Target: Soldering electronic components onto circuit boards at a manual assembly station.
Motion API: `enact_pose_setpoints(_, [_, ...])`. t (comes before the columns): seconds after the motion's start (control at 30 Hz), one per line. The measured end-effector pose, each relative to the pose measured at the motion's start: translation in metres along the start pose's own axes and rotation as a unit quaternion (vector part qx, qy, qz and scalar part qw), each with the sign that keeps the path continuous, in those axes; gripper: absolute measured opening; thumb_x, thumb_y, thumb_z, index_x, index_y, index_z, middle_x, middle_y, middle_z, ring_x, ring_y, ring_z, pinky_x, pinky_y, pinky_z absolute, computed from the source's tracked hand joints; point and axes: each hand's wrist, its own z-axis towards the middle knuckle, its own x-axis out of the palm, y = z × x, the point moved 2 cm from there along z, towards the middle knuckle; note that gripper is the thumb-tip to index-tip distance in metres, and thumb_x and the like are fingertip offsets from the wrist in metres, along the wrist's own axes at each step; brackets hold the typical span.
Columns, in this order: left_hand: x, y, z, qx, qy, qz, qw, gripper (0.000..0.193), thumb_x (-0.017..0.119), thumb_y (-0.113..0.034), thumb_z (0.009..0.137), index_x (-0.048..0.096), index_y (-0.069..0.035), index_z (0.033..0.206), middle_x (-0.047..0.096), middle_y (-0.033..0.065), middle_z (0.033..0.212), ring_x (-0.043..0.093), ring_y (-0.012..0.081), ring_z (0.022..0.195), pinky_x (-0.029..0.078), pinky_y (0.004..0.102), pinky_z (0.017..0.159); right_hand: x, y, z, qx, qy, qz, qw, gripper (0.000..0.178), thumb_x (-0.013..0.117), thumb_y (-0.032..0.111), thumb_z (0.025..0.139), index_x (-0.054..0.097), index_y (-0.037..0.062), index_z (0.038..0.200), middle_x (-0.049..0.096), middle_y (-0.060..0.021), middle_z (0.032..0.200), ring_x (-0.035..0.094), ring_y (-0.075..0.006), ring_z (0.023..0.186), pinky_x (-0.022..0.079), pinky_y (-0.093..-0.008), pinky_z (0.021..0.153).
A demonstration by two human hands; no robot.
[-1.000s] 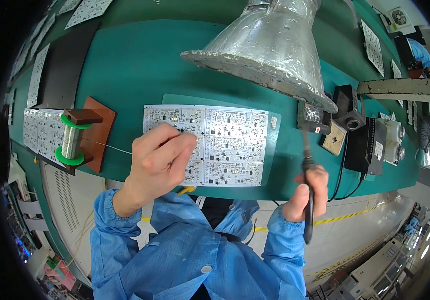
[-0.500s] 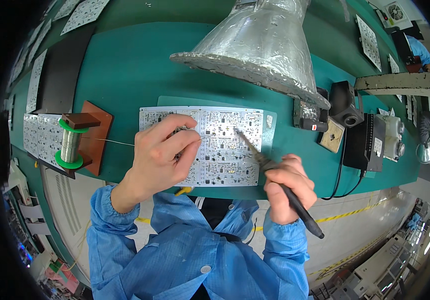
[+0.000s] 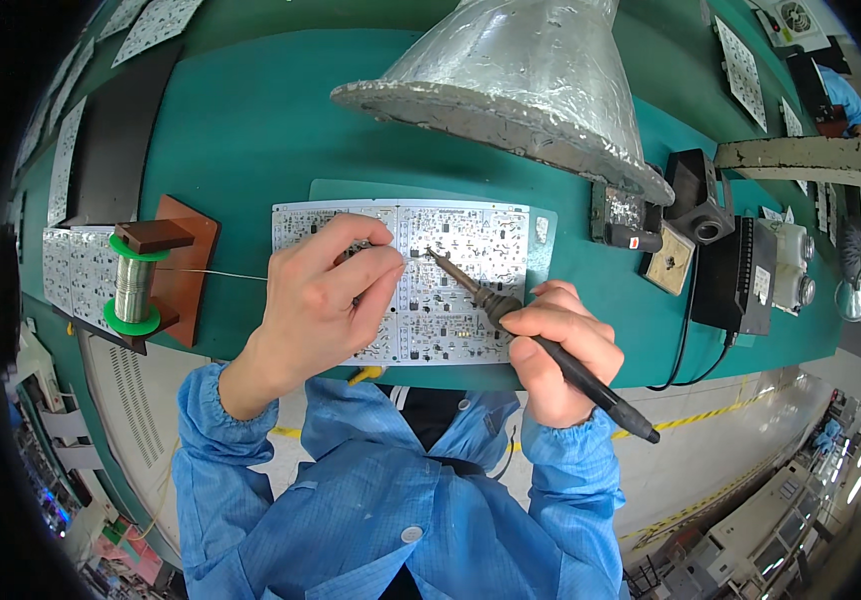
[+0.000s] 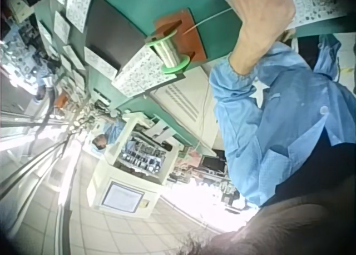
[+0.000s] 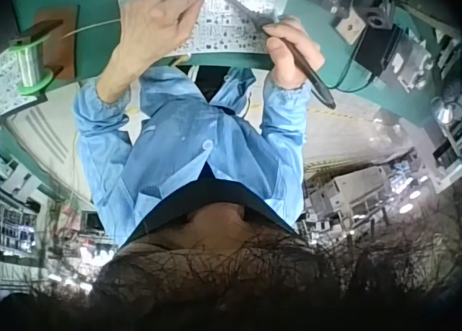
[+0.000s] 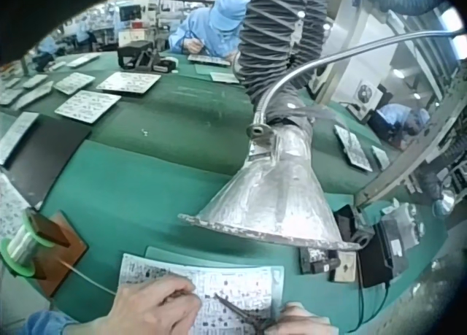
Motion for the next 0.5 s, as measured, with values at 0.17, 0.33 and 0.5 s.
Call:
enact_pose_setpoints(0.17, [0.0012,-0.0001,0.0014,0.009,0.016,0.008,1.0,0.011,0.069,-0.002,0.07,0.068,-0.007,0.08,0.06,0.0042,0.091,0.063,0.0208,0.064,0.051,0.0333,0.052,0.0005,0.0006,0.0032,0.044,-0.007,0.02,0.999,0.022,0.061,0.017,0.074,0.065,-0.0023,0.084,0.051,-0.0047,0.05,0.047,-0.0147,0.045,0.042,-0.0453,0.088])
enact_pose_setpoints(0.33, [0.001,-0.0004,0.0003,0.007,0.018,0.013,1.0,0.013,0.069,-0.002,0.07,0.068,-0.007,0.081,0.058,0.0043,0.091,0.063,0.0207,0.065,0.051,0.0336,0.052,0.002,0.001,0.0046,0.038,-0.011,0.021,0.999,0.021,0.06,0.014,0.071,0.065,-0.0026,0.082,0.05,-0.0048,0.05,0.046,-0.0144,0.044,0.042,-0.0452,0.087])
enact_pose_setpoints(0.5, [0.0007,-0.001,0.0011,0.001,0.024,0.009,1.0,0.013,0.069,-0.002,0.07,0.068,-0.008,0.082,0.058,0.0044,0.091,0.063,0.021,0.064,0.051,0.034,0.052,0.0025,0.0018,0.0063,0.034,-0.016,0.017,0.999,0.021,0.058,0.012,0.069,0.065,-0.0029,0.081,0.05,-0.005,0.05,0.045,-0.014,0.044,0.043,-0.0451,0.087])
